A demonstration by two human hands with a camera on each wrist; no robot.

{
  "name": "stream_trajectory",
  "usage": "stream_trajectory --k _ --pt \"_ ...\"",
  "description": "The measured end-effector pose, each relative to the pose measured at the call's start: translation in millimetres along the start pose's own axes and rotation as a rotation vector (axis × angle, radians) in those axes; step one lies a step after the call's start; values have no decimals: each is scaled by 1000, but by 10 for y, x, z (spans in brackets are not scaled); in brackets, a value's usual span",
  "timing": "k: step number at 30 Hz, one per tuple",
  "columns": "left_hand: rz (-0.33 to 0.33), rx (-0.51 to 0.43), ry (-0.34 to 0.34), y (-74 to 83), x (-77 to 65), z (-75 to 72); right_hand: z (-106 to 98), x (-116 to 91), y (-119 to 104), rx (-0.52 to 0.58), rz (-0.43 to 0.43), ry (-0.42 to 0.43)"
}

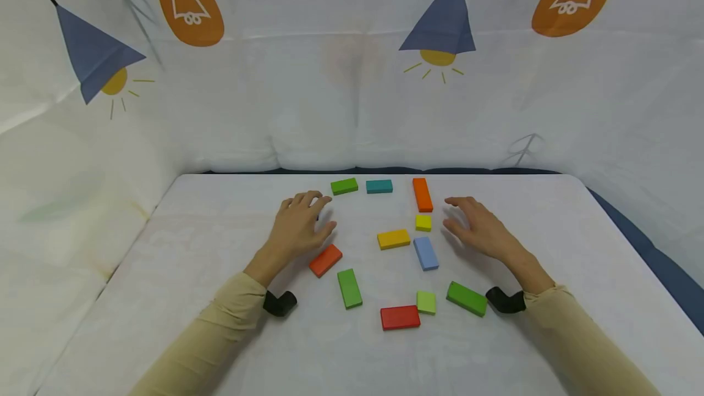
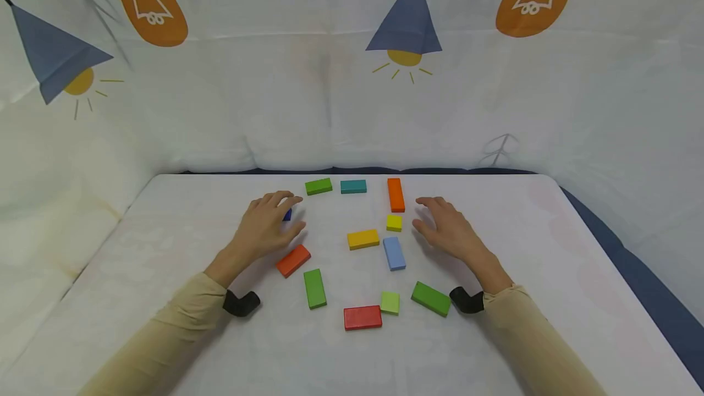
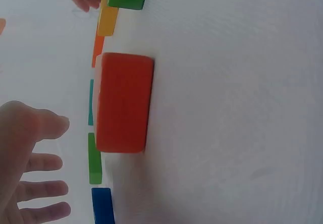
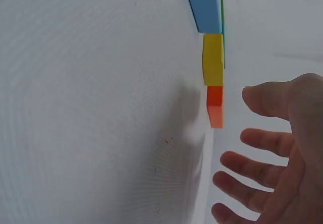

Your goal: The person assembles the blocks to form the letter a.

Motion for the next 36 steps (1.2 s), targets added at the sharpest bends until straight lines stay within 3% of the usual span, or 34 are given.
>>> stream_trajectory --k 36 --pt "38 -188 -109 406 227 132 45 155 -166 170 -29 -43"
Point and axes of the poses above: each hand's wrist, its own x-axis towards the middle knuckle, its own z-axis out of the palm, y = z × x, the point moved 4 cm from there along x, towards the middle knuckle, and after that the axes turned 6 degrees about z, right-handed, at the moved point
